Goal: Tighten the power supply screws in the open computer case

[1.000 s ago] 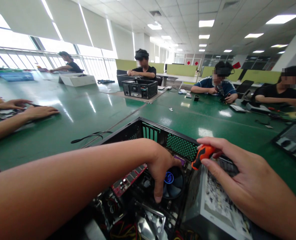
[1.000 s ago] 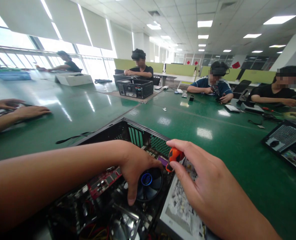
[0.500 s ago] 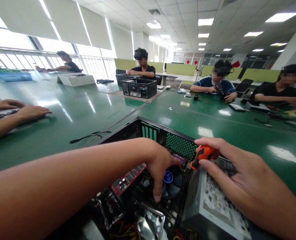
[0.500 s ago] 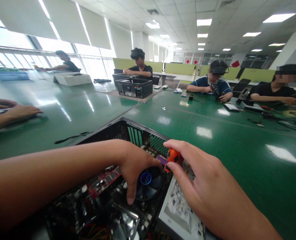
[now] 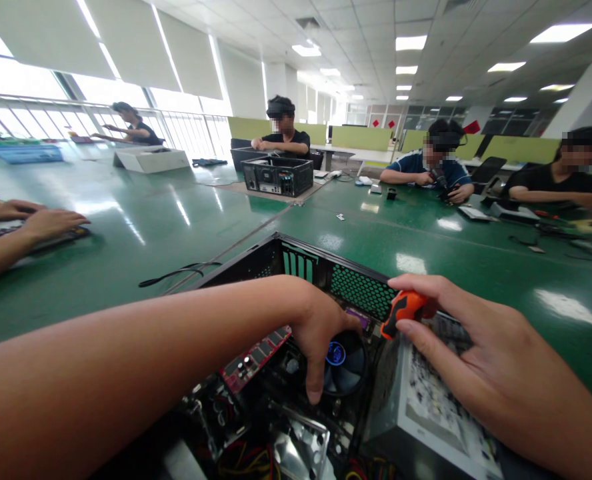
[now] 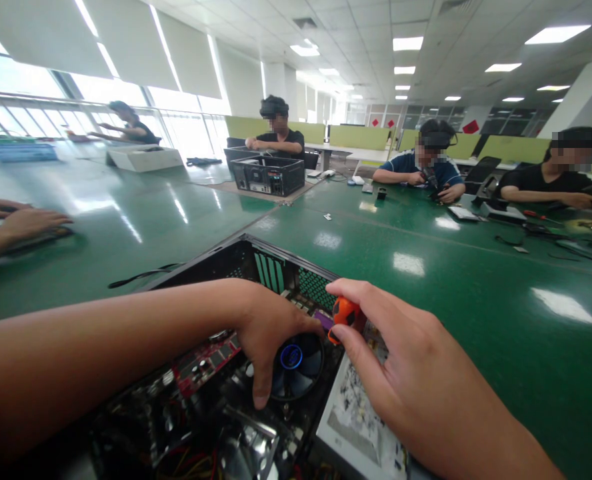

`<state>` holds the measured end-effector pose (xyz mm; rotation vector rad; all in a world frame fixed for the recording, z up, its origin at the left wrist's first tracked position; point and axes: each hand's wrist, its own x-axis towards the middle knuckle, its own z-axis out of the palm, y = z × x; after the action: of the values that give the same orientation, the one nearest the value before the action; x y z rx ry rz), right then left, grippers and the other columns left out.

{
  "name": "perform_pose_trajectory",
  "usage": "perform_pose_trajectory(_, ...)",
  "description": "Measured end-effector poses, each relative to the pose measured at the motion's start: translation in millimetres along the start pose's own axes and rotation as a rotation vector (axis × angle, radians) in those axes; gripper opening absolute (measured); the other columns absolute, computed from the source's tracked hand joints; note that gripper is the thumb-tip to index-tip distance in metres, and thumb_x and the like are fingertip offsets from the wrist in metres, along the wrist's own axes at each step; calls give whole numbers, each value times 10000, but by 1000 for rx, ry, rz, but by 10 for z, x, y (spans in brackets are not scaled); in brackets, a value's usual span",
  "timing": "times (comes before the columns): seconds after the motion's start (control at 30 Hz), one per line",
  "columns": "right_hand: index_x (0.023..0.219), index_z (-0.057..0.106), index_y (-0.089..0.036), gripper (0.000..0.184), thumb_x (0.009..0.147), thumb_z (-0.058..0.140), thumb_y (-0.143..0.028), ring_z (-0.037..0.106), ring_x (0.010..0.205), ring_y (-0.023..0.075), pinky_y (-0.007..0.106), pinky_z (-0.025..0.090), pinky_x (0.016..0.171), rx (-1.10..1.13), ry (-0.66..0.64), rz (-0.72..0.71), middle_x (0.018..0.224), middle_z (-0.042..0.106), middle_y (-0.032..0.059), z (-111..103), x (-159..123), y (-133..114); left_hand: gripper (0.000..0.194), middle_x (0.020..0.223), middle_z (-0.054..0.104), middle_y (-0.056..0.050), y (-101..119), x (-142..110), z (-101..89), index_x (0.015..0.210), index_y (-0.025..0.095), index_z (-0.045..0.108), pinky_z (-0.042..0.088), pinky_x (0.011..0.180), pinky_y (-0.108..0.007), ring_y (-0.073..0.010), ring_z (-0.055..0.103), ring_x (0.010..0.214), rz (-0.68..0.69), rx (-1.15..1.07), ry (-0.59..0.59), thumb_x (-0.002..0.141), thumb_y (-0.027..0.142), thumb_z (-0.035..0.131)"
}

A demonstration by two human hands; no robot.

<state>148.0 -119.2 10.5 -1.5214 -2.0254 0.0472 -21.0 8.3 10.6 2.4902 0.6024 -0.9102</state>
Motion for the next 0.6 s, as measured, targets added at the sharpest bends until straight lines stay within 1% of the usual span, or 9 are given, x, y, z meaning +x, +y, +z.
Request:
perform_pose_trajectory(0.13, 1161, 504, -311, 309, 852, 517, -299, 646, 892, 147, 231, 517, 721, 6, -7, 3, 1043, 661, -14, 1, 12, -4, 1116, 1367, 438, -89, -12, 18, 4, 1398, 210, 270, 322, 1022, -390, -324, 380, 1256, 27, -13, 9, 400, 362, 747)
perform_pose_trajectory(0.33, 1189, 477, -312, 316, 874, 485, -331, 642, 901, 149, 237, 509, 733, 9, -29, 21, 1044, 658, -11, -8, 10, -6, 1121, 1375, 429, -88, -18, 19, -1, 1395, 218, 272, 323, 1021, -396, -326, 387, 1251, 29, -12, 4, 392, 383, 744)
perform_pose_trajectory(0.47, 1208, 474, -310, 317, 896, 439, -356, 636, 923, 148, 235, 504, 730, 18, -42, 33, 1078, 650, -6, -18, 13, -9, 1100, 1392, 409, -73, -9, 1, -7, 1390, 227, 281, 288, 1045, -382, -314, 334, 1289, 31, -9, 9, 401, 382, 737)
perform_pose_trajectory(0.6, 1188, 493, -307, 300, 896, 437, -348, 631, 937, 157, 250, 504, 739, 18, -34, 17, 1081, 649, -1, -9, 20, -11, 1101, 1382, 419, -74, -8, -3, -9, 1392, 225, 277, 290, 1043, -393, -321, 303, 1304, 30, 1, 7, 402, 383, 732)
